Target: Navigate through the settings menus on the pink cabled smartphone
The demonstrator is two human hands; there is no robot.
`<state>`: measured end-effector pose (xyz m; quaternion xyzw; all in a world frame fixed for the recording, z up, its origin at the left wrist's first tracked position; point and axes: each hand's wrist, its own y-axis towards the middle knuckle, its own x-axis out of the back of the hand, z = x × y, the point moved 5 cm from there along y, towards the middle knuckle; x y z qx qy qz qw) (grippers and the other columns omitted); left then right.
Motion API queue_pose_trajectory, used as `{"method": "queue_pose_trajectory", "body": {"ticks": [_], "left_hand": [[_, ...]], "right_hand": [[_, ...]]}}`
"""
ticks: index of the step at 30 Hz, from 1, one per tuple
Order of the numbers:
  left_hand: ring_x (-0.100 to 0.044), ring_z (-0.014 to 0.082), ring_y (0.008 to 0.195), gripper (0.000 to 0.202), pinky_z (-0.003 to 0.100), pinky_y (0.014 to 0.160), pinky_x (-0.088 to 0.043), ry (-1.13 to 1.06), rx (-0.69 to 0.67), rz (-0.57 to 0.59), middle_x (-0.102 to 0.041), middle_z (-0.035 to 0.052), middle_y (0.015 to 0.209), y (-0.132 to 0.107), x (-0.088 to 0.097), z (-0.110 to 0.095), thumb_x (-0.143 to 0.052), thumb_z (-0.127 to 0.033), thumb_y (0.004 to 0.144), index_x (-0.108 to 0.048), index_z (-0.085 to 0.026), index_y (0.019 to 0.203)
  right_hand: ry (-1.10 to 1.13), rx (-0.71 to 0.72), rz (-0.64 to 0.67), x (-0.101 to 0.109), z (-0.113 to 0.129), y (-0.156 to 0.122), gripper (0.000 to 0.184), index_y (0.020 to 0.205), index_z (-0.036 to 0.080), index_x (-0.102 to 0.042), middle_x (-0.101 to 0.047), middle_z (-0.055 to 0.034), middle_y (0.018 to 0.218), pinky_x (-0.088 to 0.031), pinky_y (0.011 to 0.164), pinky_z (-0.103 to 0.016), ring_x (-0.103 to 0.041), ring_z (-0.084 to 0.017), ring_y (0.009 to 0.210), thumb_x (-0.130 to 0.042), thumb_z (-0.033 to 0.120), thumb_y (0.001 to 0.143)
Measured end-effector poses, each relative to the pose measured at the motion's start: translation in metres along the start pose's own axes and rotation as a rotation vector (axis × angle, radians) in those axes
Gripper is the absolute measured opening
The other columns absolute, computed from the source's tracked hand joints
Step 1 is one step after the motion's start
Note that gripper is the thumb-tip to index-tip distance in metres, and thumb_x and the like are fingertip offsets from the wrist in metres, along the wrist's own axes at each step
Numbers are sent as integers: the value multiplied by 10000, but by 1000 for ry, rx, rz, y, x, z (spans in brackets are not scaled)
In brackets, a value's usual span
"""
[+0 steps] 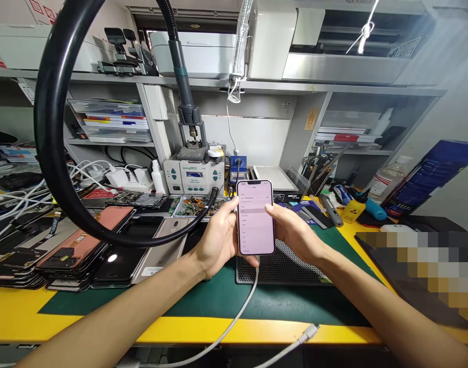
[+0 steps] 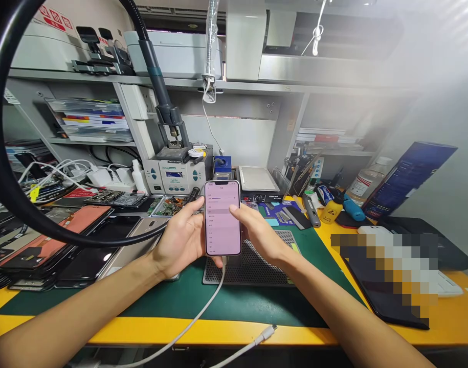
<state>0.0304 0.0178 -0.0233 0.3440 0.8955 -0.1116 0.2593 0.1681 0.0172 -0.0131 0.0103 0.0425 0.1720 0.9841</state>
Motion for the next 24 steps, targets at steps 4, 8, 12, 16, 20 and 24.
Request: {"method": "queue_pose_trajectory", "body": {"ticks": [4, 8, 12, 16, 20, 24], "left_hand": [[-720, 315, 910, 697, 383, 650, -627, -8, 16, -3, -741, 208, 1005, 0, 0, 0, -315, -620, 1026, -666, -85, 1302], [-721, 323, 901, 718, 400, 647, -629, -38, 54, -45, -738, 219, 1006, 0, 1, 0, -318, -639, 1014, -666, -74, 1289], [-717, 344, 898, 745, 442, 626, -631, -67, 100, -74, -730, 234, 1032, 1, 2, 0, -298, -656, 1007, -672, -69, 1274], [-706, 358, 921, 753, 437, 583, -624, -70, 111, -69, -717, 239, 1103, 0, 1, -1, -315, -682, 995, -692, -79, 1242], [-694, 343, 915, 770, 431, 588, -621, -64, 120, -85, -705, 231, 1117, -2, 1, -2, -330, -705, 982, -716, -79, 1209], [-686, 346, 940, 814, 431, 603, -618, -56, 137, -97, -694, 236, 1164, -2, 1, -3, -345, -753, 956, -711, -91, 1257]], "right_hand": [[-6, -19, 31, -1, -1, -1, 526, 1150, 241, -725, -773, -78, 1044, -549, 855, -411, -691, -277, 964, -527, 682, 942], [0, 1, 45, -2, 1, -2, 587, 1306, 277, -673, -758, -69, 1201, -549, 892, -417, -682, -288, 1070, -480, 705, 953], [1, -1, 52, -4, 4, -2, 628, 1400, 289, -616, -724, -69, 1324, -548, 919, -423, -671, -302, 1149, -467, 709, 958], [15, -8, 60, -6, 5, -4, 616, 1451, 273, -580, -683, -71, 1414, -528, 1002, -456, -633, -313, 1254, -421, 660, 999], [22, -12, 64, -6, 3, -5, 601, 1434, 273, -603, -692, -69, 1403, -513, 1028, -470, -636, -314, 1253, -388, 648, 1017], [14, -19, 53, -5, 1, -5, 601, 1420, 294, -616, -684, -61, 1417, -508, 1031, -476, -631, -317, 1264, -404, 670, 1002]]}}
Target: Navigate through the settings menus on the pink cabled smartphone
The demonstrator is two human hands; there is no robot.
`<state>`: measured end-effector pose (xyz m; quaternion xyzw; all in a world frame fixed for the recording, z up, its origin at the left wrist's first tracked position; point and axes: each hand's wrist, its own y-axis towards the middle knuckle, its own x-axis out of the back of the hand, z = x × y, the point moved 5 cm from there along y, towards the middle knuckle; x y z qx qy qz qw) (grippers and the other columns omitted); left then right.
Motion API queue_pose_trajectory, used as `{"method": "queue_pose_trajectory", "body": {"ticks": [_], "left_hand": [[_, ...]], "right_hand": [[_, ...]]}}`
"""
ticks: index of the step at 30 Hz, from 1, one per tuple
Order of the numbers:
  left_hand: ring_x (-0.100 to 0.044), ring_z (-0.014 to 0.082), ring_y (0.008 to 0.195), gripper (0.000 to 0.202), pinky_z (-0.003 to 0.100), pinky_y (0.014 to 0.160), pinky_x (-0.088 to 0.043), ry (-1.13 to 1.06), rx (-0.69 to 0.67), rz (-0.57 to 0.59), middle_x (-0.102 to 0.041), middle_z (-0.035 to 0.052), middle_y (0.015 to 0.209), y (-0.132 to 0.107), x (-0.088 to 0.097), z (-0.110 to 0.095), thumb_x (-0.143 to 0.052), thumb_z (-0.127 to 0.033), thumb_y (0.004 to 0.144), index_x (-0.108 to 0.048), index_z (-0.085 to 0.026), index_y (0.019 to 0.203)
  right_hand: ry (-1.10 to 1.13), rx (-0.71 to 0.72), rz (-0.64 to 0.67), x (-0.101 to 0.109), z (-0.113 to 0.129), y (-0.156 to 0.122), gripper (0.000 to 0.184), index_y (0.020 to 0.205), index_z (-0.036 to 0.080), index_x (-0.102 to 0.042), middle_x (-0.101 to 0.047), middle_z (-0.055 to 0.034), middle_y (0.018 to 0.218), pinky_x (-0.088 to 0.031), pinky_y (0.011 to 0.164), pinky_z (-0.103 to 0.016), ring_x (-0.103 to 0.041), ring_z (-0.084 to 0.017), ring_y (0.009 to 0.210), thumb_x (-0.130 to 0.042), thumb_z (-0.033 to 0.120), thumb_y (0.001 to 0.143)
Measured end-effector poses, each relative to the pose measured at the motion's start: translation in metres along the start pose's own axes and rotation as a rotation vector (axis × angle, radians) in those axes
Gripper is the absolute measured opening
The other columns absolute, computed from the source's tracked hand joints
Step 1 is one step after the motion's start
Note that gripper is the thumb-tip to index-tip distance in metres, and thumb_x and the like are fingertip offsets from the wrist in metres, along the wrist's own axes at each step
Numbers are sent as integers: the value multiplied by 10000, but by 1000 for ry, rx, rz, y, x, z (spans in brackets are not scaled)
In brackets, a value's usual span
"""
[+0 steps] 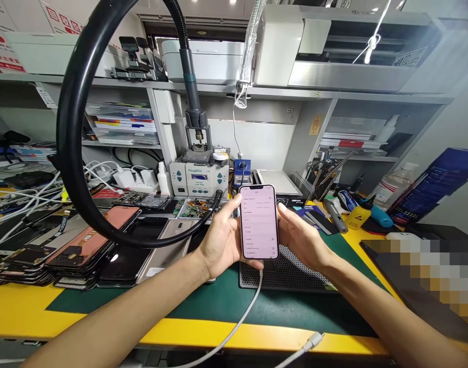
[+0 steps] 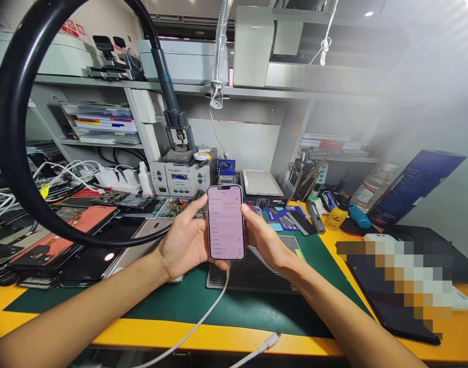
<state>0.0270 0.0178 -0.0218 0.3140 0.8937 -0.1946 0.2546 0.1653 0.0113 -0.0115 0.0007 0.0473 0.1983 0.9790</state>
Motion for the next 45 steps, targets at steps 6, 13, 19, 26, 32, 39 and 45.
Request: {"method": "queue_pose_trajectory", "body": {"ticks": [6, 13, 19, 26, 32, 39, 45], "left_hand": [[-687, 339, 909, 856, 426, 607, -614, -1, 30, -24, -703, 240, 1100, -1, 0, 0, -336, -783, 934, -738, -71, 1189], [-697, 319, 868, 809, 423, 583, -611, -8, 15, -30, -721, 204, 1057, -1, 1, 0, -349, -762, 944, -751, -108, 1199], [-695, 294, 806, 826, 412, 571, -608, 21, 1, 4, -721, 236, 1107, 0, 0, 1, -286, -724, 977, -767, -76, 1154], [-693, 332, 921, 765, 442, 605, -623, -1, -5, 13, -721, 222, 1106, 0, 0, 0, -331, -702, 980, -729, -108, 1251], [-694, 338, 909, 776, 450, 600, -624, 0, 1, 7, -714, 248, 1123, 0, -2, -1, -291, -681, 994, -708, -73, 1236], [-701, 342, 924, 763, 466, 617, -632, -14, 5, 10, -715, 252, 1124, 0, 0, 0, -294, -668, 1001, -691, -66, 1250], [-713, 330, 901, 752, 463, 617, -637, -24, -5, 38, -717, 244, 1120, 1, 0, 0, -291, -659, 1010, -684, -65, 1253]], "right_hand": [[2, 17, 29, -2, 1, 0, 599, 1386, 290, -635, -700, -67, 1383, -521, 1000, -464, -637, -313, 1228, -492, 687, 961], [-13, 25, -37, 4, 0, 3, 405, 1210, 240, -704, -760, -56, 1116, -524, 788, -361, -668, -237, 936, -687, 419, 848], [-156, 61, -52, 4, 3, 5, 470, 1125, 221, -706, -751, -23, 1052, -514, 864, -375, -657, -239, 981, -728, 165, 659], [30, -6, -80, 6, -2, 5, 372, 1159, 228, -729, -758, -70, 1118, -522, 831, -369, -669, -244, 972, -729, 427, 844], [68, -8, -59, 4, -2, 6, 418, 1177, 232, -727, -763, -70, 1070, -535, 812, -359, -670, -243, 954, -733, 500, 856], [53, -5, -68, 6, -4, 6, 403, 1198, 235, -716, -767, -70, 1105, -536, 824, -360, -673, -244, 971, -685, 506, 901], [14, -8, -70, 5, -6, 7, 426, 1159, 231, -723, -773, -84, 1134, -543, 860, -404, -686, -273, 1001, -601, 576, 941]]}}
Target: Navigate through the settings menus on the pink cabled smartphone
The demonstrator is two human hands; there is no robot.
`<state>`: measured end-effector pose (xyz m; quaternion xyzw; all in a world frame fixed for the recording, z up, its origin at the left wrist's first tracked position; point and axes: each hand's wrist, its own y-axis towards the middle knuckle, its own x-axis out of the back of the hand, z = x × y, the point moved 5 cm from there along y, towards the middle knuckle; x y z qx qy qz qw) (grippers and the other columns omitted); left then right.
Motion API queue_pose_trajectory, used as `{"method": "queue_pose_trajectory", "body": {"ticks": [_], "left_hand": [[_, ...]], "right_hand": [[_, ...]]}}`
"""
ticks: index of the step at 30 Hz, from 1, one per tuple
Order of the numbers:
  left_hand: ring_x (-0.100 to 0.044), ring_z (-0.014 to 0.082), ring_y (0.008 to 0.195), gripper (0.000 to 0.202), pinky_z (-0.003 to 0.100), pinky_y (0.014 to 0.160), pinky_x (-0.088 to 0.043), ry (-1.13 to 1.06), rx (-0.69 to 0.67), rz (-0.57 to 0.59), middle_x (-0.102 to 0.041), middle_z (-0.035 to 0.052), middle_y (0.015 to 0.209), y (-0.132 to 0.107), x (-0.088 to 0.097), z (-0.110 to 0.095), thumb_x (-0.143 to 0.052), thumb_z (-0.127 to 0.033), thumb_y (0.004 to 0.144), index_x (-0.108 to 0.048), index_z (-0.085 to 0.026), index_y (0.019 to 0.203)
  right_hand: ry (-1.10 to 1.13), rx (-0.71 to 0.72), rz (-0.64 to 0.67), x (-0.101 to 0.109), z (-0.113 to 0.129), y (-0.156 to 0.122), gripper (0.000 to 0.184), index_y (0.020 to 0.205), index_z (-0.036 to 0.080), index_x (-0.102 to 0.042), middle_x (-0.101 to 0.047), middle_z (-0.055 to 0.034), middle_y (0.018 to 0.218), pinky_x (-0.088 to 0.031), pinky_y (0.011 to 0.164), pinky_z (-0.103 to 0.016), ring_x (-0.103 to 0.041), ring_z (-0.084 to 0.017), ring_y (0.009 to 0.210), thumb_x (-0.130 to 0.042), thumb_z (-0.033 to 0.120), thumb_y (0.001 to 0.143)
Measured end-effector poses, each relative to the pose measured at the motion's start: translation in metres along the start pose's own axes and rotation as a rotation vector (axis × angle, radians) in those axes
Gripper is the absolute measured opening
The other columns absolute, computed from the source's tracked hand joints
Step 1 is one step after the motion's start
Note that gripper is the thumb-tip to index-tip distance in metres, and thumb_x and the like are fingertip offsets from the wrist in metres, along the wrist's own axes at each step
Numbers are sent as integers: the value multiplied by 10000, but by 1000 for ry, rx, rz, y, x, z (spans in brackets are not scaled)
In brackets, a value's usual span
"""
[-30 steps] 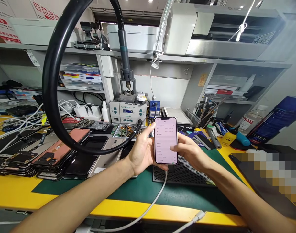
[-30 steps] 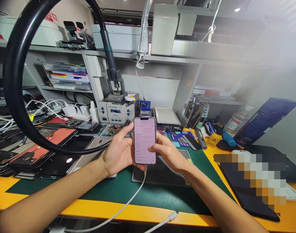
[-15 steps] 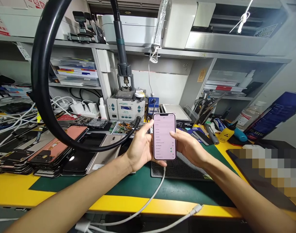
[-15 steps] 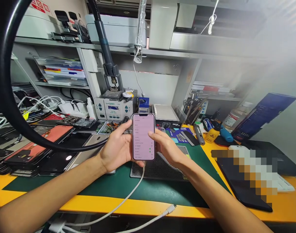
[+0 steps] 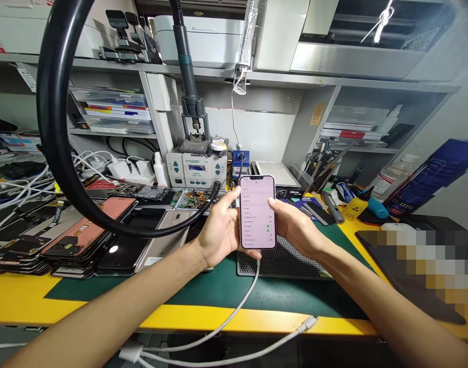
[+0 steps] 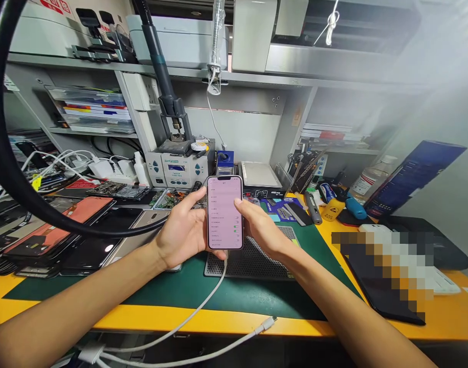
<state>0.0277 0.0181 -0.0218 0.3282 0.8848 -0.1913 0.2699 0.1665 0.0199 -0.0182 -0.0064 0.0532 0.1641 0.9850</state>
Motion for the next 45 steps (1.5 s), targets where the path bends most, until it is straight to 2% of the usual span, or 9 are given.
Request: {"method": "queue_pose_trajectory", "body": {"ticks": [4, 10, 13, 16, 21, 27, 32, 37, 45], "left_hand": [[-718, 333, 922, 634, 449, 613, -643, 34, -22, -5, -717, 229, 1142, 0, 1, 0, -391, -591, 1005, -683, -92, 1266], [-728, 319, 902, 397, 379, 556, -634, 181, -92, -105, -729, 204, 1132, 1, 5, 3, -684, -177, 837, -681, -94, 1226], [-728, 310, 882, 344, 383, 549, -637, 195, -93, -134, -728, 205, 1130, 2, 7, 5, -685, -124, 833, -683, -86, 1175], [-731, 326, 895, 322, 391, 532, -633, 172, -83, -121, -724, 210, 1126, 4, 7, 4, -647, -266, 936, -683, -107, 1213], [-733, 339, 962, 498, 396, 539, -636, 107, -43, -42, -709, 191, 1210, 5, 4, 3, -486, -535, 1026, -653, -199, 1354], [-743, 320, 916, 567, 408, 543, -637, 74, -18, -43, -710, 187, 1224, 5, 3, 3, -427, -586, 1031, -634, -204, 1397], [-736, 328, 887, 715, 437, 574, -635, 61, 12, -48, -733, 216, 1113, 4, 4, 2, -339, -673, 1019, -679, -117, 1313], [-732, 356, 903, 905, 469, 617, -635, 0, 24, -10, -728, 259, 1100, 2, 4, 2, -234, -783, 975, -709, -52, 1218], [-730, 353, 906, 880, 461, 622, -632, 10, -2, 11, -724, 262, 1124, 2, 3, 1, -267, -774, 977, -691, -62, 1273]], "right_hand": [[10, 4, -8, -1, 2, 0, 472, 1249, 251, -699, -762, -73, 1222, -556, 902, -415, -683, -280, 1101, -542, 600, 973], [37, -14, 40, -4, 5, -2, 605, 1357, 271, -658, -698, -66, 1394, -534, 1012, -466, -631, -313, 1272, -431, 688, 984], [36, -19, 39, -3, 4, -2, 613, 1360, 268, -653, -701, -70, 1387, -535, 1009, -474, -631, -319, 1268, -453, 695, 969], [35, -28, 31, -3, 4, -2, 597, 1361, 283, -648, -689, -61, 1408, -541, 1002, -469, -627, -316, 1275, -468, 690, 964], [30, -28, 28, -4, 4, -3, 577, 1395, 292, -614, -694, -58, 1395, -546, 985, -453, -623, -305, 1280, -465, 664, 980], [20, -17, 38, -3, 2, -1, 465, 1240, 254, -688, -763, -69, 1185, -549, 912, -426, -688, -281, 1071, -547, 597, 961], [-29, -19, -13, 1, 3, -2, 352, 1148, 221, -699, -767, -56, 1087, -536, 799, -367, -682, -238, 906, -713, 344, 818], [-18, -20, -10, 1, 5, -3, 398, 1174, 217, -696, -767, -57, 1123, -522, 828, -385, -678, -247, 945, -684, 262, 778], [-3, -14, 8, 1, 6, -2, 420, 1160, 219, -704, -773, -50, 1091, -516, 836, -396, -676, -255, 939, -648, 232, 745]]}}
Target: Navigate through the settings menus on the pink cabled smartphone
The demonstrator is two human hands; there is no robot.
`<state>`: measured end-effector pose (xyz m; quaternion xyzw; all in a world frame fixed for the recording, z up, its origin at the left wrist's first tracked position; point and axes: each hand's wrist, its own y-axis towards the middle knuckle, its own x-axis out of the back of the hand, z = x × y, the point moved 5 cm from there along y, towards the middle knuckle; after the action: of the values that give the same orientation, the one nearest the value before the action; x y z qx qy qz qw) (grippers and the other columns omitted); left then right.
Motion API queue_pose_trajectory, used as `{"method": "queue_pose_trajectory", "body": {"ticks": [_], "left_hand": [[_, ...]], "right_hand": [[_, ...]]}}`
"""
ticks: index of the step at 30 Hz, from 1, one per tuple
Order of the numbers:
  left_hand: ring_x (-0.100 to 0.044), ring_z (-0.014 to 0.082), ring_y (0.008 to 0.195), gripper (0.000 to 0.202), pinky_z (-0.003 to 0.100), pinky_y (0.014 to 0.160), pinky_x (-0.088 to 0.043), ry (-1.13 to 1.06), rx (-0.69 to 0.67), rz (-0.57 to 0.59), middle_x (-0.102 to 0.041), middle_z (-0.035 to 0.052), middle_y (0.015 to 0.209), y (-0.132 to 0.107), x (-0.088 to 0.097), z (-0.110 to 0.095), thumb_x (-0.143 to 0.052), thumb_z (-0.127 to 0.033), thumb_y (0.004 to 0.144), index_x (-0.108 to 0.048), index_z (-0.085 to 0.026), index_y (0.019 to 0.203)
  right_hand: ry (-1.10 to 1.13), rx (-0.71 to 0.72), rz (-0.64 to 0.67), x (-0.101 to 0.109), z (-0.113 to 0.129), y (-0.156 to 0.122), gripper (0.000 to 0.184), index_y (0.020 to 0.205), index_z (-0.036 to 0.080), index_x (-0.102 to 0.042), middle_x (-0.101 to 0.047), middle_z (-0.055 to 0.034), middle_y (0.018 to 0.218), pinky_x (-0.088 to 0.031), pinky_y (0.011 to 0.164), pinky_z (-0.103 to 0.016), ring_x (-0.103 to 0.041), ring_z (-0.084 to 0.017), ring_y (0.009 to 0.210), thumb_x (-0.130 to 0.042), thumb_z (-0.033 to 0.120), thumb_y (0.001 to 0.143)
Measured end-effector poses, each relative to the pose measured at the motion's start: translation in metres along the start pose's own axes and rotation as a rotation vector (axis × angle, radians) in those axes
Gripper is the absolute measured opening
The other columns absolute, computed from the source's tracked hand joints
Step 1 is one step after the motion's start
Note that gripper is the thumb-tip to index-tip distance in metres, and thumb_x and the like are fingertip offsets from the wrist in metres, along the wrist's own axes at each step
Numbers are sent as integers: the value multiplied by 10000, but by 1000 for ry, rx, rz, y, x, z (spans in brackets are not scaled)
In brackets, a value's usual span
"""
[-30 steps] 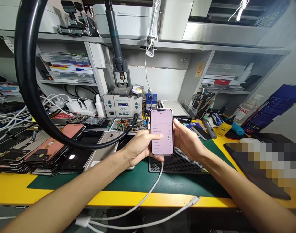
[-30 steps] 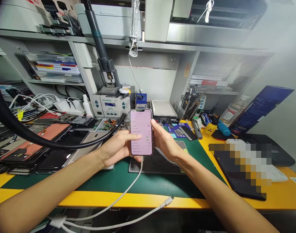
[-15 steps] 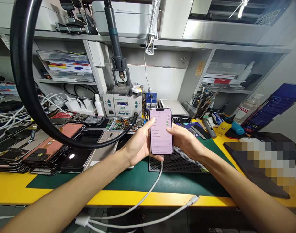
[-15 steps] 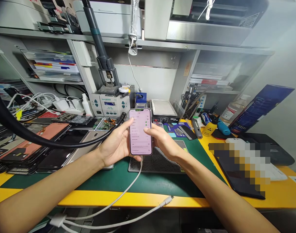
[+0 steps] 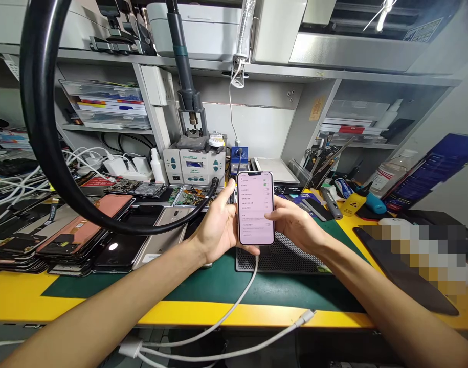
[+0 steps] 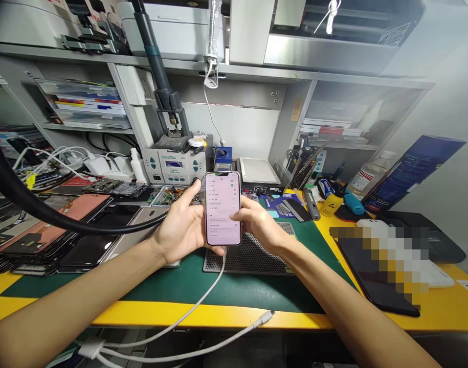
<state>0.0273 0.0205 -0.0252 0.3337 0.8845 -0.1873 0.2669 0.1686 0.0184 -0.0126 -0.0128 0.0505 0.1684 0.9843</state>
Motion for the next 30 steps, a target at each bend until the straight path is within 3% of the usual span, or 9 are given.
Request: {"method": "queue_pose_trajectory", "body": {"ticks": [4, 9, 14, 18, 24, 30], "left_hand": [[-735, 356, 877, 875, 458, 596, -624, 17, 5, -23, -725, 266, 1135, 0, 0, 0, -255, -753, 988, -688, -53, 1285], [-735, 364, 892, 850, 473, 607, -625, 16, 4, -31, -723, 259, 1157, 0, 0, -1, -288, -735, 990, -686, -50, 1296], [-729, 363, 921, 843, 480, 619, -629, 2, 28, -15, -715, 259, 1179, 0, -1, -1, -268, -731, 992, -673, -69, 1320], [-721, 365, 938, 844, 477, 623, -629, 23, 37, -28, -714, 257, 1180, -1, -1, -1, -285, -750, 979, -680, -80, 1305], [-719, 362, 944, 817, 476, 633, -628, 13, 49, -36, -715, 247, 1173, -1, -1, 0, -306, -741, 978, -673, -94, 1316], [-710, 350, 945, 815, 485, 652, -630, -1, 48, -20, -711, 239, 1179, 0, 1, 1, -329, -747, 973, -689, -91, 1294]], "right_hand": [[-130, 41, -7, 1, 2, 0, 463, 1130, 216, -692, -763, -29, 1061, -502, 860, -384, -662, -242, 950, -688, 149, 672], [-150, 51, 1, 0, 2, 0, 460, 1149, 212, -680, -758, -35, 1081, -500, 885, -385, -660, -235, 962, -705, 153, 693], [-48, -11, -21, 0, 0, -1, 351, 1124, 213, -690, -755, -50, 1065, -519, 816, -379, -669, -239, 921, -713, 281, 780], [-10, -41, -22, -1, -2, -1, 365, 1166, 212, -686, -754, -76, 1127, -539, 858, -417, -686, -253, 944, -705, 417, 864], [-4, -23, -30, -1, -3, 2, 402, 1140, 202, -700, -754, -74, 1128, -546, 888, -419, -683, -251, 978, -757, 471, 847], [-87, 17, -33, -1, 0, 0, 343, 1141, 207, -691, -754, -59, 1131, -523, 913, -408, -676, -241, 995, -733, 367, 840]]}}
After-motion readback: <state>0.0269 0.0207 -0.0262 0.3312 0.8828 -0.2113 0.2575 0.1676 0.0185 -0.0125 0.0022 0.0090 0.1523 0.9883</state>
